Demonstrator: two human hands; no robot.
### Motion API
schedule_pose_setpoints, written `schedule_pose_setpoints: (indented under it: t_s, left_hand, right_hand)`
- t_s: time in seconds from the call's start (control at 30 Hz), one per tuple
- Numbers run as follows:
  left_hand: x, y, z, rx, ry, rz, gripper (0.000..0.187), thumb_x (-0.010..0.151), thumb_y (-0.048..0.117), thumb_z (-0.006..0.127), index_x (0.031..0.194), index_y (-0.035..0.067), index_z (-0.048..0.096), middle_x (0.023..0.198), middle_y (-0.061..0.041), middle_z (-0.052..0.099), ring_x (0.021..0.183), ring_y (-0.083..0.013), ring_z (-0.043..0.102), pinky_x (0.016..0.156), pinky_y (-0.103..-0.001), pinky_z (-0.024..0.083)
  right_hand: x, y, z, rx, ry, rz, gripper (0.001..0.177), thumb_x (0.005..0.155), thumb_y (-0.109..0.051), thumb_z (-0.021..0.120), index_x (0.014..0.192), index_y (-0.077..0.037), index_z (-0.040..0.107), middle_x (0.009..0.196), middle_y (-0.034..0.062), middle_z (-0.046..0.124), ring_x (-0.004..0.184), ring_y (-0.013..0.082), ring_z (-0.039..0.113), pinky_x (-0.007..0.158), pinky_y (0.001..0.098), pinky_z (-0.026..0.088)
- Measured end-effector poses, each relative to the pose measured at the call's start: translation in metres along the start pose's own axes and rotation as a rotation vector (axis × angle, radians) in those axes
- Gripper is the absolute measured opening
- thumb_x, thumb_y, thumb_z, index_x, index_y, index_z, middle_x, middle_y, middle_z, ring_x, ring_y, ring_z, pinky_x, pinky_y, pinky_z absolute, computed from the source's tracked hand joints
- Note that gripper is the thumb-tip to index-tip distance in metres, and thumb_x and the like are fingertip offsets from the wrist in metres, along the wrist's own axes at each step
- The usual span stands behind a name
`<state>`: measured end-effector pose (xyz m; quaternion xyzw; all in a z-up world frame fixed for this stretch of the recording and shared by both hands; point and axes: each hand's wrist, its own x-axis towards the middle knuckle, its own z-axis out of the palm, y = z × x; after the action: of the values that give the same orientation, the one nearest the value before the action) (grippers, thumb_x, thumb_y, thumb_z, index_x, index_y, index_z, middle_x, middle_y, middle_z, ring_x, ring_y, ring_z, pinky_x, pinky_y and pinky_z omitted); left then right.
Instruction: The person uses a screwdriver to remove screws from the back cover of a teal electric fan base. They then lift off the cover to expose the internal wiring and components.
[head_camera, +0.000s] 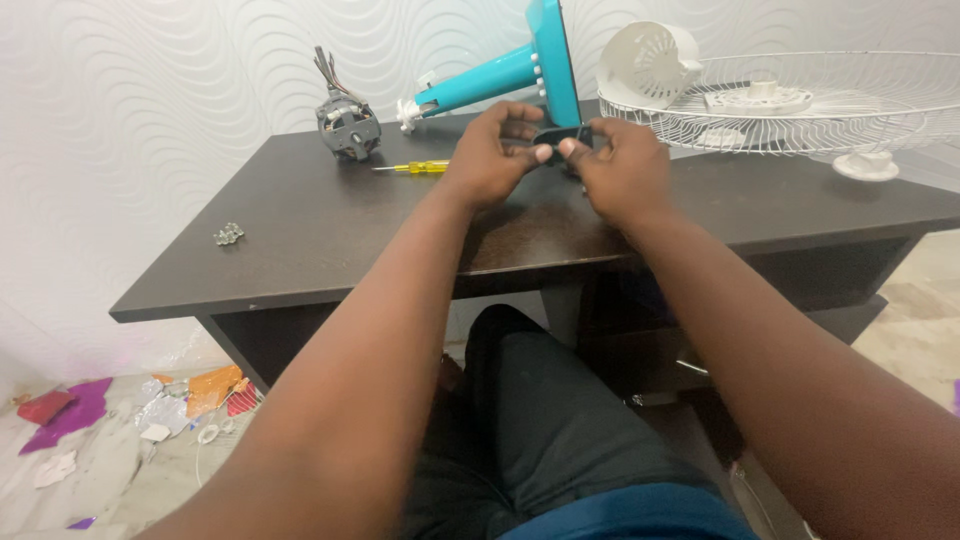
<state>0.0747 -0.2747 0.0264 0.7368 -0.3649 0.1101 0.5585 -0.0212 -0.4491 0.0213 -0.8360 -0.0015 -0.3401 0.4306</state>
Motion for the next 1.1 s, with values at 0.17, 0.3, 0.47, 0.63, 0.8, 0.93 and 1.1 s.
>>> schedule_pose_setpoints:
  t_s: [0.17, 0.3, 0.47, 0.63, 0.8, 0.93, 1.1]
  left_hand:
    - [0.013, -0.003, 0.024, -0.142, -0.007, 0.020, 0.053, 0.084, 0.006, 0.081, 0.130, 0.004, 0.057, 0.116, -0.010, 0.067, 0.090, -0.0123, 0.070, 0.082, -0.028, 0.061]
    - [0.012, 0.000, 0.045, -0.103, -0.018, 0.015, 0.055, 0.082, 0.007, 0.084, 0.130, 0.005, 0.059, 0.114, -0.011, 0.070, 0.085, -0.0103, 0.066, 0.081, -0.027, 0.060]
    - [0.006, 0.009, 0.059, 0.015, 0.033, 0.027, 0.058, 0.075, 0.009, 0.090, 0.127, 0.007, 0.063, 0.111, -0.008, 0.074, 0.080, -0.0090, 0.062, 0.077, -0.026, 0.058]
    - [0.001, 0.016, 0.063, -0.033, 0.016, 0.014, 0.062, 0.071, 0.012, 0.090, 0.126, 0.010, 0.061, 0.106, -0.006, 0.072, 0.077, -0.0083, 0.063, 0.071, -0.028, 0.059]
    - [-0.007, 0.019, 0.062, 0.175, 0.031, 0.048, 0.060, 0.070, 0.018, 0.093, 0.123, 0.011, 0.065, 0.098, -0.002, 0.076, 0.076, -0.0092, 0.062, 0.074, -0.028, 0.057]
    - [-0.007, 0.021, 0.062, 0.199, 0.031, 0.081, 0.062, 0.068, 0.020, 0.095, 0.121, 0.011, 0.064, 0.099, -0.002, 0.077, 0.078, -0.0109, 0.063, 0.076, -0.028, 0.057]
    - [-0.008, 0.024, 0.063, 0.274, 0.014, 0.060, 0.063, 0.066, 0.022, 0.095, 0.120, 0.011, 0.064, 0.102, -0.003, 0.078, 0.081, -0.0140, 0.069, 0.078, -0.030, 0.058]
  right_hand:
    - [0.001, 0.008, -0.022, -0.057, 0.045, -0.054, 0.049, 0.090, -0.035, 0.080, 0.124, -0.001, 0.071, 0.075, 0.0102, 0.071, 0.068, 0.0172, 0.068, 0.063, 0.0330, 0.052]
    - [0.003, 0.025, -0.045, -0.143, 0.036, -0.103, 0.052, 0.090, -0.035, 0.082, 0.127, 0.000, 0.070, 0.083, 0.0105, 0.072, 0.075, 0.0168, 0.069, 0.067, 0.0324, 0.053]
    - [-0.003, 0.039, -0.054, -0.009, 0.001, -0.016, 0.056, 0.088, -0.033, 0.079, 0.133, -0.001, 0.067, 0.083, 0.0082, 0.069, 0.073, 0.0149, 0.064, 0.065, 0.0336, 0.051]
    - [-0.008, 0.039, -0.056, 0.073, -0.005, -0.012, 0.058, 0.086, -0.029, 0.079, 0.134, 0.001, 0.065, 0.083, 0.0033, 0.068, 0.076, 0.0121, 0.062, 0.068, 0.0304, 0.051]
    - [-0.010, 0.033, -0.055, -0.059, 0.050, 0.040, 0.049, 0.085, -0.026, 0.077, 0.127, -0.001, 0.071, 0.088, 0.0087, 0.072, 0.080, 0.0179, 0.068, 0.073, 0.0323, 0.053]
    - [-0.009, 0.030, -0.054, -0.100, 0.053, 0.062, 0.047, 0.082, -0.024, 0.073, 0.124, -0.002, 0.072, 0.090, 0.0128, 0.075, 0.083, 0.0221, 0.073, 0.077, 0.0349, 0.055]
    - [-0.008, 0.031, -0.053, -0.180, 0.074, 0.077, 0.046, 0.081, -0.023, 0.070, 0.123, -0.003, 0.072, 0.091, 0.0146, 0.076, 0.087, 0.0261, 0.075, 0.081, 0.0376, 0.056]
